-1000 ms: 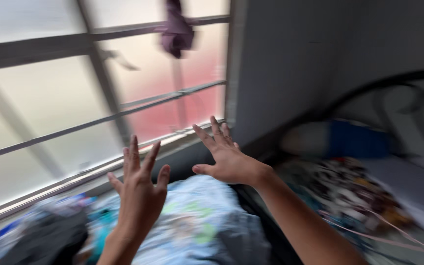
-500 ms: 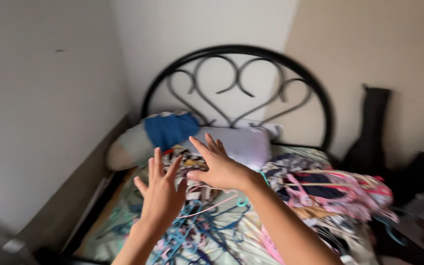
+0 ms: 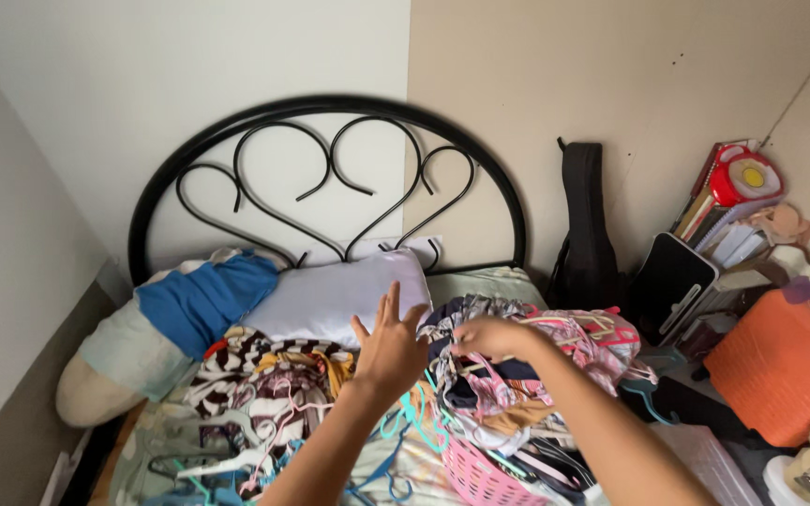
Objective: The person picks up a grey piece of clothing from a bed, folds it, and places it onto a pile of laundry on a table. They then remove a floral skirt from a hanger, fold it, and add it to the pile, followed by a tan patterned shirt and another floral garment.
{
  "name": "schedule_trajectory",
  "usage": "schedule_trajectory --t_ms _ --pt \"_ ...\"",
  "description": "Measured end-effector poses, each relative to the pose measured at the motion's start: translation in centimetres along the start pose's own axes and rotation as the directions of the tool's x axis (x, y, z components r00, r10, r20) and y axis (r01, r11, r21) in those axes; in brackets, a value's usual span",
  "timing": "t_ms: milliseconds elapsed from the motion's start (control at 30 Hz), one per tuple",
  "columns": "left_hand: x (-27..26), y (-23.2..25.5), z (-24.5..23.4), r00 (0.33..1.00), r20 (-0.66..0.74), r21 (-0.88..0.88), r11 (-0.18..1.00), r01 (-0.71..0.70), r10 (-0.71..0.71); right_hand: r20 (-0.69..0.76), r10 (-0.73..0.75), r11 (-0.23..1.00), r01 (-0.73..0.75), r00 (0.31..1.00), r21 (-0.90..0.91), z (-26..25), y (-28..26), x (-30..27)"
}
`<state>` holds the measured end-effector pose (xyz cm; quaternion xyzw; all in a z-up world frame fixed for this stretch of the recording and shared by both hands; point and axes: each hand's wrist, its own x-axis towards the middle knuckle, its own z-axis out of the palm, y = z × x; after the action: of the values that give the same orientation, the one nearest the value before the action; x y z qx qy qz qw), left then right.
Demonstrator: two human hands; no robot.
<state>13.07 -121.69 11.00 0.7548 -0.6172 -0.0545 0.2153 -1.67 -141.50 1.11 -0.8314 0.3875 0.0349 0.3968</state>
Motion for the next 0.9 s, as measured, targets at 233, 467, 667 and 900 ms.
schedule_trajectory --t_ms 233,467,667,900 --pt "3.6 -2.5 -0.1 0.993 0.097 -0.007 0.998 -0.067 0.068 0.022 0.231 0.955 -0.231 0.973 0.187 6.4 2.3 5.8" --pt "7.4 -5.9 -2.6 0.986 0.145 -0.008 0.996 -0.086 0.086 0.037 0.343 0.919 -0.344 0.939 0.191 11.5 5.4 10.5" --pt "9.0 -6.0 -2.9 0.963 0.239 -0.065 0.991 -0.116 0.128 -0.016 0.319 0.939 -0.314 0.947 0.138 15.8 11.9 13.6" --pt "11.2 -5.7 0.0 0.925 0.309 -0.126 0.974 -0.191 0.221 -0.051 0.111 0.527 -0.016 0.992 0.850 11.1 12.2 12.9"
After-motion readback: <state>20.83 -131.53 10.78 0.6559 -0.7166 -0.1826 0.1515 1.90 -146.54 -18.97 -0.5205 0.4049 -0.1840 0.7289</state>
